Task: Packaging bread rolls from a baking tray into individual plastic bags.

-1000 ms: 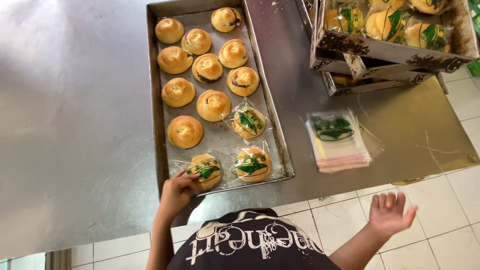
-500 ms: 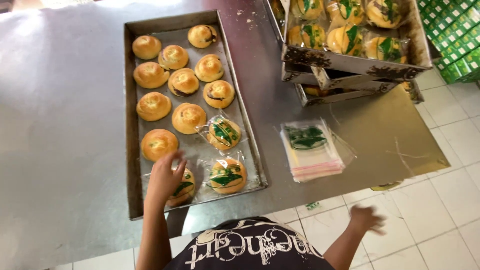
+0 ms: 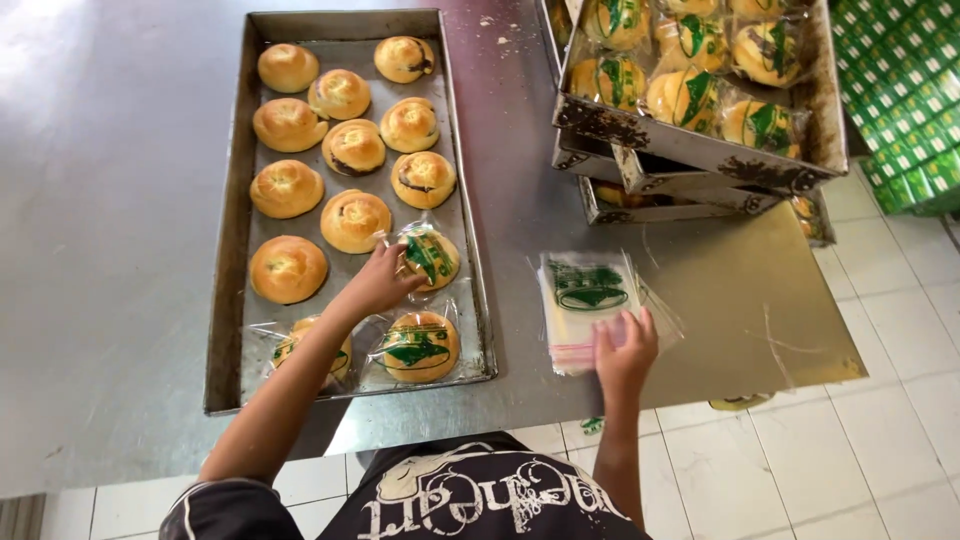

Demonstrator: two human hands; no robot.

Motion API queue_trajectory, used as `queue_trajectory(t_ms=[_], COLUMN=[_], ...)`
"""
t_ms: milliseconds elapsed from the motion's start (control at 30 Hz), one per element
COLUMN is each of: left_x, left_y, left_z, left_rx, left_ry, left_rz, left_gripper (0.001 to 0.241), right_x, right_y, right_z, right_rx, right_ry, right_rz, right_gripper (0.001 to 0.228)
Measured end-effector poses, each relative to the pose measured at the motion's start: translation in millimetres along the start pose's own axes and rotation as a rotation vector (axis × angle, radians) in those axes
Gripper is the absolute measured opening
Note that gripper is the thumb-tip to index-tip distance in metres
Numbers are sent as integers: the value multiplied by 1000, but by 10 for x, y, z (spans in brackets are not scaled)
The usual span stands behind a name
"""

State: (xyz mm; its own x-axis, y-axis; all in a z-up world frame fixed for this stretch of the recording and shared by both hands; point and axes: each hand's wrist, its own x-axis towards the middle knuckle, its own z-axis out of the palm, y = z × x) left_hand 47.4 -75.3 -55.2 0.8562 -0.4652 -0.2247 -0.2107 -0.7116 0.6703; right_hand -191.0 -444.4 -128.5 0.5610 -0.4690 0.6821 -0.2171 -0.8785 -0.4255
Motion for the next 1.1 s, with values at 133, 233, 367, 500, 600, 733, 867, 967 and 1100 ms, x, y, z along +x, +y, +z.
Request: queue_trajectory(t_ms=[133,233,367,500,600,733,867,967,1100], left_x=[223,312,224,85,-107,-178,-42,-442,-1142], left_y=[-42,0,-17,-78,162,237,128,537,1360], left_z=[147,218,206,96,-103,-149,70,-73,-591], left_rx=[30,16,5,1,-44,-122,-220,-273,150], left_ry=[123,93,81,159,213,270,277,246,224], left_rz=[271,267,233,293,318,463,638,863,1458], left_gripper=[76,77,85,60,46,36,33,27,26], right_x=[86,18,-189,-290,-399,-496,-506,-535,-574], right_y=[-308,-294,-266,-581,-400,-249,-118,-231,-853], right_z=[-122,-141,-111,-223,-98,57,139,143,211], right_rx=[-179,-215,-481,-476,-479,-548,-467,-208,470], right_ry=[-65,-68,-18,-168,-155,-87,44,179,209], right_rz=[-17,8,133,231,221,134,157,137,257], right_gripper=[56,59,70,83,75,40,27,16,19])
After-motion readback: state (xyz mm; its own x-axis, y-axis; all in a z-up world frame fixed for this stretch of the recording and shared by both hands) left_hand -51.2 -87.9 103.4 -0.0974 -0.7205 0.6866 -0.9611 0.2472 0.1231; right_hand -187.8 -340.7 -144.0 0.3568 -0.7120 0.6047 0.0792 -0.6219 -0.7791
